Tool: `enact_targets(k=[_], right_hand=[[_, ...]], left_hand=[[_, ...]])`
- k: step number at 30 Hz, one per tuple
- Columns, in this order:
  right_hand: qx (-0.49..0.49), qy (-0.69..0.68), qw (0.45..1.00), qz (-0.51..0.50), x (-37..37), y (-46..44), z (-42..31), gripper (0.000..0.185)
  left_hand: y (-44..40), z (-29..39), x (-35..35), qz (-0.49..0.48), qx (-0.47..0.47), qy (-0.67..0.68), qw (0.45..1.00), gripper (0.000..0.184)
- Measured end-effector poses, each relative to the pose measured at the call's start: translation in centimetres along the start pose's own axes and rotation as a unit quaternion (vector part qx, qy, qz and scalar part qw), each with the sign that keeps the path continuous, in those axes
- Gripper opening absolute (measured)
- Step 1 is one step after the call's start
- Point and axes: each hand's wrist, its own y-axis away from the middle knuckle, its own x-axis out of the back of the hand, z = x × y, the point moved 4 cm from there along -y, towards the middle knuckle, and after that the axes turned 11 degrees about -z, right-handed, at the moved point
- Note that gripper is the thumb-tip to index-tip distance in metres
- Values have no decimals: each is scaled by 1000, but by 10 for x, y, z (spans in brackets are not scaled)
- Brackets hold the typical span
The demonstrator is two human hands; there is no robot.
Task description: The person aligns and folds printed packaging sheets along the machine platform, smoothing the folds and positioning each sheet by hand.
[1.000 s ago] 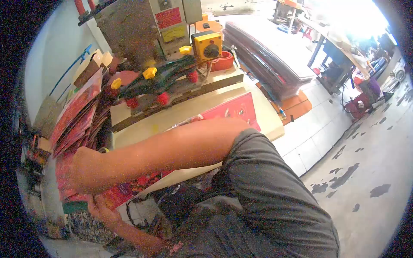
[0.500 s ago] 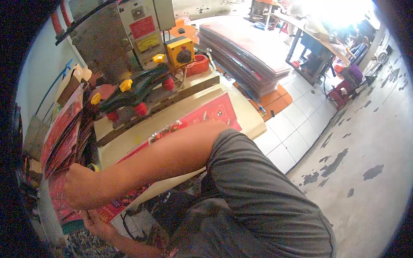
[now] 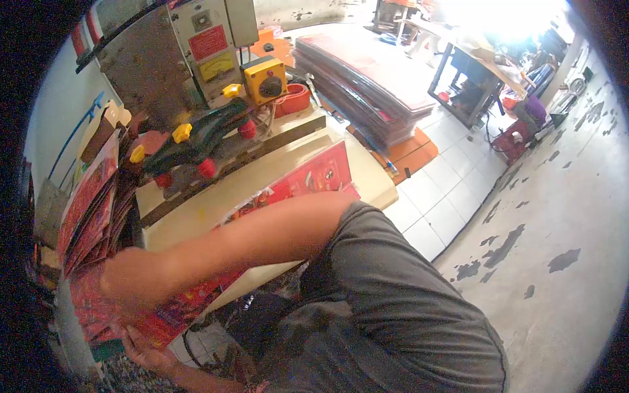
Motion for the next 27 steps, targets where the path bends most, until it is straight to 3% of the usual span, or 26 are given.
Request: enact_targets(k=[6, 9, 16, 19, 21, 22, 24, 27], right_hand=[[-22, 23, 997, 66, -20, -6, -9, 21], [-19, 2, 995, 100, -25, -8, -6, 20], [-42, -24, 995, 89, -23, -2, -5, 18], [-70, -74, 988, 114, -22, 3, 2, 16], [-76, -81, 951, 287, -8, 15, 4, 16], [-76, -82, 951, 287, 5, 19, 4, 16], [-73, -240, 909, 333, 38, 36, 16, 18], [-85, -292, 896, 323, 56, 71, 27, 18]], left_hand=[[-6, -4, 3, -16, 63, 23, 998, 45], [-6, 10, -16, -15, 26, -4, 1000, 49], [-1, 7, -8, -14, 32, -31, 999, 50], [-1, 4, -8, -51, 75, 7, 996, 47], [2, -1, 0, -60, 49, -8, 997, 44], [2, 2, -3, -63, 40, -13, 997, 43], [4, 10, -6, -21, 43, 70, 996, 31], [11, -18, 48, 16, 14, 11, 1000, 32]])
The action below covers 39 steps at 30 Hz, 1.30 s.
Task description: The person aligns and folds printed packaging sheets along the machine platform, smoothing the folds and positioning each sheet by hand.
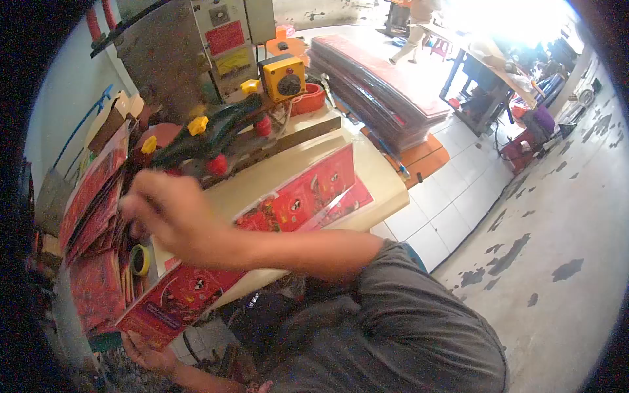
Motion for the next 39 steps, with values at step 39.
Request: enact_targets(k=[39], right_hand=[[-276, 348, 887, -125, 90, 140, 29, 19]], left_hand=[[-2, -17, 54, 117, 48, 43, 991, 54]])
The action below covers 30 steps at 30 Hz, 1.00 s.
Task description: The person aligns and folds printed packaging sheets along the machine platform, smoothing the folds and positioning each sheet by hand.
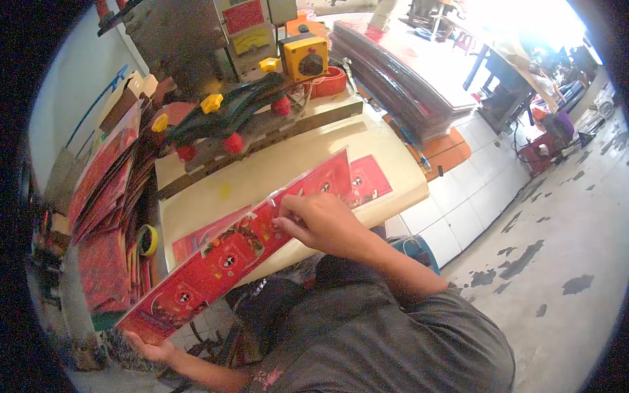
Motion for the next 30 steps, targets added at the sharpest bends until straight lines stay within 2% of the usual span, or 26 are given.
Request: enact_targets(k=[2, 3, 4, 7, 10, 12, 14, 15, 17, 18, 20, 21, 22, 23, 24, 25, 26, 27, 28, 29, 30], right_hand=[[12, 12, 999, 35, 7, 4, 0, 16], [26, 21, 997, 69, 12, 8, 0, 14], [26, 20, 997, 69, 16, 10, 4, 14], [-41, 151, 969, 193, 58, 24, 40, 14], [-106, 184, 898, 384, 127, 57, 95, 18], [-189, 191, 824, 498, 165, 92, 110, 20], [-217, 234, 779, 539, 187, 125, 127, 20], [-216, 234, 779, 541, 189, 131, 130, 20], [-204, 46, 812, 545, 187, 142, 141, 19], [-204, 44, 811, 547, 180, 140, 136, 19], [-102, -118, 888, 432, 154, 113, 113, 17], [-107, -155, 920, 344, 139, 103, 97, 15], [-111, -190, 942, 252, 124, 95, 78, 16], [-105, -246, 955, 127, 105, 88, 60, 14], [-97, -297, 950, 0, 87, 81, 42, 14], [36, -245, 961, -126, 76, 69, 14, 16], [168, -184, 937, -246, 62, 61, -10, 21], [259, -161, 916, -262, 49, 55, -23, 28], [305, -146, 901, -270, 41, 53, -24, 32], [350, -134, 885, -277, 32, 53, -26, 36], [320, -148, 883, -309, 25, 51, -17, 41]], left_hand=[[-5, -14, 30, 4, -43, 13, 999, 53], [3, 6, -9, 34, 4, 64, 997, 52], [1, 3, -4, 34, 4, 64, 997, 52], [-2, -2, 25, 62, -24, 79, 995, 50], [-1, 16, 26, 70, -51, 38, 996, 54], [7, 37, 5, 134, -37, 103, 985, 57], [5, 38, 19, 146, -41, 88, 985, 59], [6, 41, 23, 172, -41, 90, 980, 58], [6, 41, 22, 195, -43, 96, 975, 58], [7, 44, 18, 200, -52, 75, 976, 57], [4, 39, 30, 204, -63, 54, 975, 56], [-3, 26, 48, 164, -75, 36, 983, 57], [-8, 13, 67, 124, -87, 18, 988, 59], [-5, 9, 61, 123, -88, 16, 988, 59], [-1, 11, 45, 107, -115, -45, 987, 59], [-1, 15, 31, 97, -128, -75, 984, 58], [-1, 18, 17, 89, -142, -105, 980, 58], [-6, 18, 10, 109, -67, 15, 992, 57], [-8, 14, 3, 128, 8, 134, 983, 56], [-8, 13, -3, 105, -9, 143, 984, 55], [-6, 16, -13, 108, -12, 144, 984, 55]])
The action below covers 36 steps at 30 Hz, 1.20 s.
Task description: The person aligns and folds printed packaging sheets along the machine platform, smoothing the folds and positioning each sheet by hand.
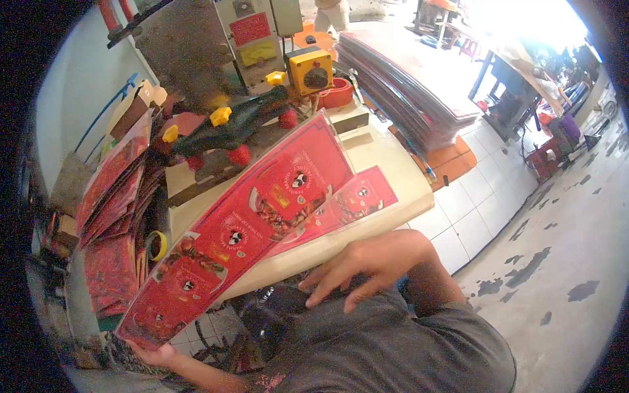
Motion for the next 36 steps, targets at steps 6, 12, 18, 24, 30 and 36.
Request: enact_targets(k=[6, 12, 18, 24, 30, 36], right_hand=[[-188, -116, 975, 16, -10, 9, 38, 58], [-168, -218, 948, 161, -22, -4, 58, 52], [-137, -285, 911, 265, -28, -8, 60, 43], [-49, -323, 778, 537, -11, 10, 57, 32], [11, -293, 762, 577, -1, 28, 58, 30], [-104, -226, 831, 497, -12, 5, 50, 25]], left_hand=[[1, -7, 17, -27, -44, -62, 997, 56], [20, -17, 0, -53, 63, -1, 997, 55], [28, -32, 23, -119, 75, 41, 989, 55], [49, -39, -1, -362, 152, -93, 915, 48], [56, -41, -62, -356, 168, -133, 910, 37], [107, -47, -141, -511, 176, -172, 823, 42]])
